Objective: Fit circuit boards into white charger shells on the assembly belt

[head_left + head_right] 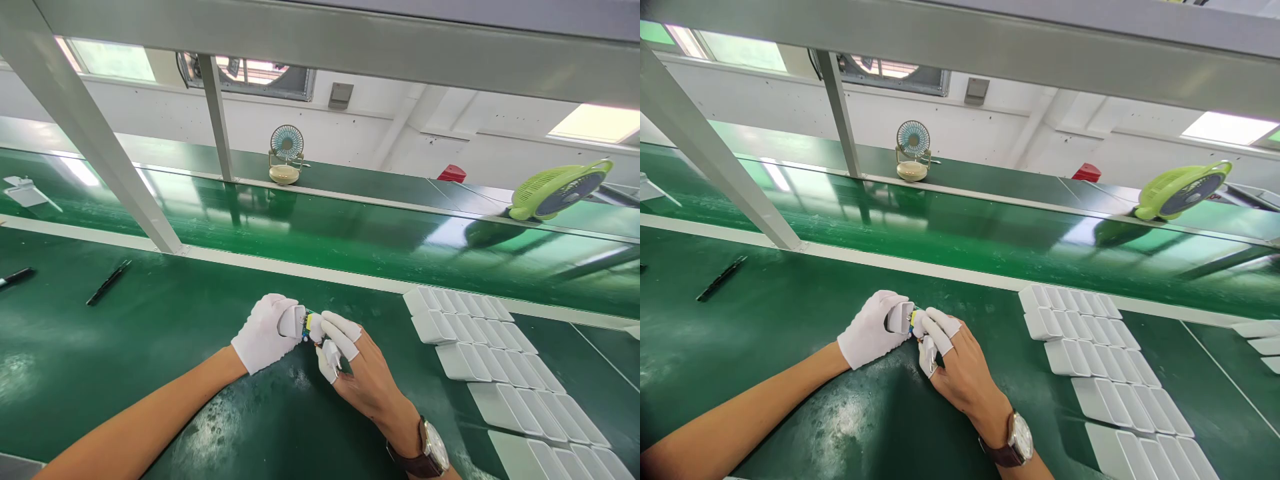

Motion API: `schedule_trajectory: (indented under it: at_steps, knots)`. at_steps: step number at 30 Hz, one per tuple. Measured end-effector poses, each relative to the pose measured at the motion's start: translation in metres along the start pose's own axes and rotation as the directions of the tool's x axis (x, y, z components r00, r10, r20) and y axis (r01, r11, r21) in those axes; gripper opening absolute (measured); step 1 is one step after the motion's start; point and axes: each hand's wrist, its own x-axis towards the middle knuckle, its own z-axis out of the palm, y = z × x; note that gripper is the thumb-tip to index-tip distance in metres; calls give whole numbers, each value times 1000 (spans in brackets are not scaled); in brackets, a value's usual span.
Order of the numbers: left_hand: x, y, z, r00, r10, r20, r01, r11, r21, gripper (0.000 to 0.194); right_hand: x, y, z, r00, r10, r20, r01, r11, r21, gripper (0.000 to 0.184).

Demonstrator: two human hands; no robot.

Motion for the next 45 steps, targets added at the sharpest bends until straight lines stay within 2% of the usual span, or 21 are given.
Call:
schedule_trajectory:
  at_steps: [3, 6, 8, 11, 13, 16, 20, 26, 31, 35, 39, 41, 43, 45]
  knots:
    - [2, -5, -5, 992, -117, 36, 114, 991, 71, 53, -2, 2, -2, 996, 86, -37, -82, 991, 104, 61]
    - [3, -11, -12, 976, -205, 77, 195, 974, 115, 67, -5, 3, 0, 979, 199, -46, -184, 957, 224, 54]
    - [4, -10, -19, 981, -172, 86, 161, 980, 121, 87, -6, 3, 1, 967, 253, -34, -233, 929, 286, 51]
    - [6, 0, -30, 998, -7, 56, 2, 996, 86, 112, -6, 0, 3, 948, 316, -19, -288, 885, 367, 48]
    - [5, 11, -36, 996, 81, 26, -82, 995, 47, 108, -5, -5, 3, 938, 346, -17, -307, 854, 421, 46]
    - [0, 24, -41, 990, 138, 34, -136, 990, -44, 86, -6, -12, 3, 933, 360, -8, -311, 815, 489, 43]
    - [-7, 29, -40, 991, 108, 80, -93, 982, -164, 61, -9, -16, 4, 923, 385, 20, -336, 778, 531, 41]
    - [-7, 29, -42, 981, 10, 192, 49, 953, -300, 61, -9, -17, 3, 928, 373, 22, -328, 786, 524, 38]
    - [-5, 31, -45, 969, -59, 241, 132, 945, -300, 54, -11, -10, 6, 946, 325, 22, -294, 822, 488, 40]
    - [-8, 31, -42, 966, -88, 243, 159, 944, -289, 52, -13, -7, 9, 964, 264, -17, -227, 857, 463, 43]
    - [-9, 27, -42, 970, -72, 234, 140, 947, -290, 48, -12, -13, 5, 968, 251, 16, -231, 863, 450, 46]
    - [-7, 24, -44, 975, -13, 221, 87, 942, -325, 54, -10, -15, 4, 969, 245, 20, -229, 870, 437, 46]
    - [-3, 19, -46, 982, 21, 188, 40, 949, -314, 74, -10, -15, 4, 967, 255, -8, -228, 880, 417, 45]
    - [1, 13, -46, 991, -35, 131, 65, 970, -233, 100, -10, -12, 5, 959, 280, -33, -244, 885, 395, 45]
